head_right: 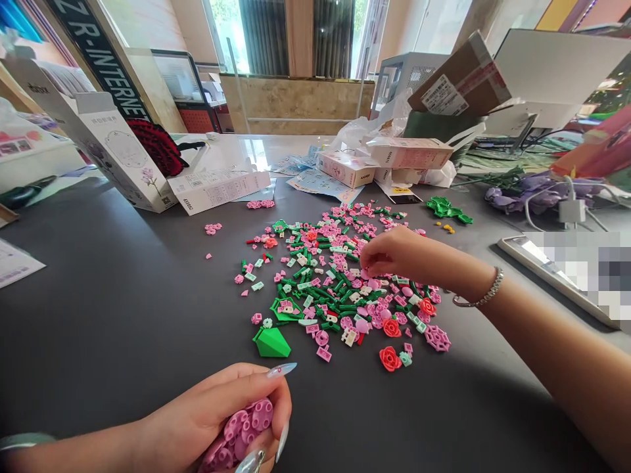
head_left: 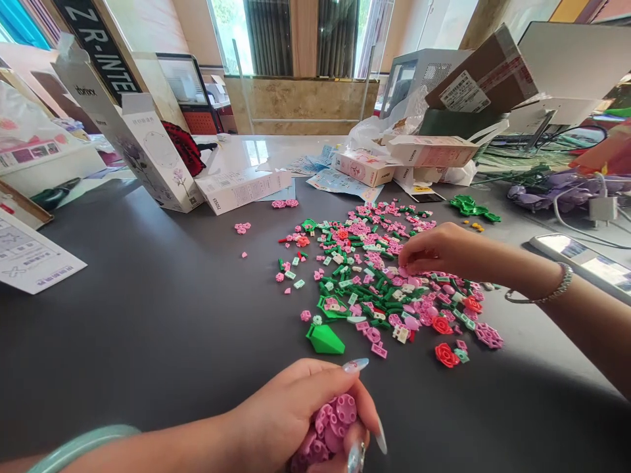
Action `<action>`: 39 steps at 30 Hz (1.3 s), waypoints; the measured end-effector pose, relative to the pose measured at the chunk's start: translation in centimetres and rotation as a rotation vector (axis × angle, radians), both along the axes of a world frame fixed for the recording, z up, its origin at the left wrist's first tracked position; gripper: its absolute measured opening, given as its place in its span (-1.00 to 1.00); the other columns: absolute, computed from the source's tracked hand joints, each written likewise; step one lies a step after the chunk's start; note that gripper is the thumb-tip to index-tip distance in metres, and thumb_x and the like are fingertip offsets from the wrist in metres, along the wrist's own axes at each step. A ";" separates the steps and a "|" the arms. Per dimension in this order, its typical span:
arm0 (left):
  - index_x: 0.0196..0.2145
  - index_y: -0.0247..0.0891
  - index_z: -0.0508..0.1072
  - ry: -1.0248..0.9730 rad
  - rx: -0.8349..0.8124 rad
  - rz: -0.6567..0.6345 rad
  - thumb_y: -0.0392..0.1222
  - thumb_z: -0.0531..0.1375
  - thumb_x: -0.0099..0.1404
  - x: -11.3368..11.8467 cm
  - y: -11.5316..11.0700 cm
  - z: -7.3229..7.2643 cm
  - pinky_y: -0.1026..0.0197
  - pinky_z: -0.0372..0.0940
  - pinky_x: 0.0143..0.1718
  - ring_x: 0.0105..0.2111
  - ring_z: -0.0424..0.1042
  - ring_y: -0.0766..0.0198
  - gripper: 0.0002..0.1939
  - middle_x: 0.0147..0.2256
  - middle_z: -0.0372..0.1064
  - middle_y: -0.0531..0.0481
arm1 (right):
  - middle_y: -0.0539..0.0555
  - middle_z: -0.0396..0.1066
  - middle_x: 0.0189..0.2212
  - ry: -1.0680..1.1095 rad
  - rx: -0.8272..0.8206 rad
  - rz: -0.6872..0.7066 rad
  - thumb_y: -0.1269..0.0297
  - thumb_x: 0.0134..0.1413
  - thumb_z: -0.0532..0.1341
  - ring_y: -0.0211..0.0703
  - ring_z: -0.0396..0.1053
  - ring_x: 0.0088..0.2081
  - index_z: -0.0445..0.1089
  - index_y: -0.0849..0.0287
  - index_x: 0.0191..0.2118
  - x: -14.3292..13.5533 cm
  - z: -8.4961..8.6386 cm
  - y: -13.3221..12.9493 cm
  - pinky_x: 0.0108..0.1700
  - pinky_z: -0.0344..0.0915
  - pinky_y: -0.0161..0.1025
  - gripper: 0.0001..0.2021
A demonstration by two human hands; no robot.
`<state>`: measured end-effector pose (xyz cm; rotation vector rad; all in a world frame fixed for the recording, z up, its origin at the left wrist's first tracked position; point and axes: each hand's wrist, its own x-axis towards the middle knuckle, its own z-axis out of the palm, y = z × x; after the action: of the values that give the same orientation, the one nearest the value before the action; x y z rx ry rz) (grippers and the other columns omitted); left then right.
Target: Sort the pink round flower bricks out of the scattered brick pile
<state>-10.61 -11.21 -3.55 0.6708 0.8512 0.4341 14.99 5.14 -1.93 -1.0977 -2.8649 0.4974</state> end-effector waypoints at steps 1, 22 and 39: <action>-0.54 -0.26 0.31 0.002 -0.001 0.002 0.20 0.17 0.20 0.0 0.0 0.0 0.28 -0.21 -0.62 -0.71 -0.08 0.48 -0.55 -0.66 0.07 0.19 | 0.00 0.47 -0.48 0.007 0.003 0.009 0.22 0.16 0.12 -0.24 0.36 -0.48 0.46 0.14 -0.38 0.0 0.0 -0.1 -0.39 0.20 -0.26 -0.78; -0.53 -0.26 0.34 -0.024 -0.031 0.006 0.18 0.15 0.21 0.0 0.0 -0.4 0.29 -0.21 -0.64 -0.69 -0.04 0.45 -0.57 -0.66 0.07 0.17 | -0.06 0.29 -0.60 0.028 0.118 0.055 0.24 0.17 0.11 -0.31 0.18 -0.56 0.29 0.14 -0.49 0.0 0.0 -0.5 -0.45 0.10 -0.30 -0.78; -0.53 -0.21 0.28 -0.077 -0.069 -0.042 0.22 0.14 0.21 -0.6 -0.2 -1.1 0.29 -0.26 -0.66 -0.78 -0.09 0.46 -0.57 -0.75 0.02 0.22 | -0.03 0.32 -0.55 0.085 0.134 0.091 0.21 0.16 0.12 -0.30 0.24 -0.51 0.31 0.16 -0.47 0.0 0.4 -0.9 -0.40 0.13 -0.28 -0.78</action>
<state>-11.21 -11.40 -4.61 0.6039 0.7745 0.3887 14.95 4.21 -1.55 -0.9073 -2.8362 0.3406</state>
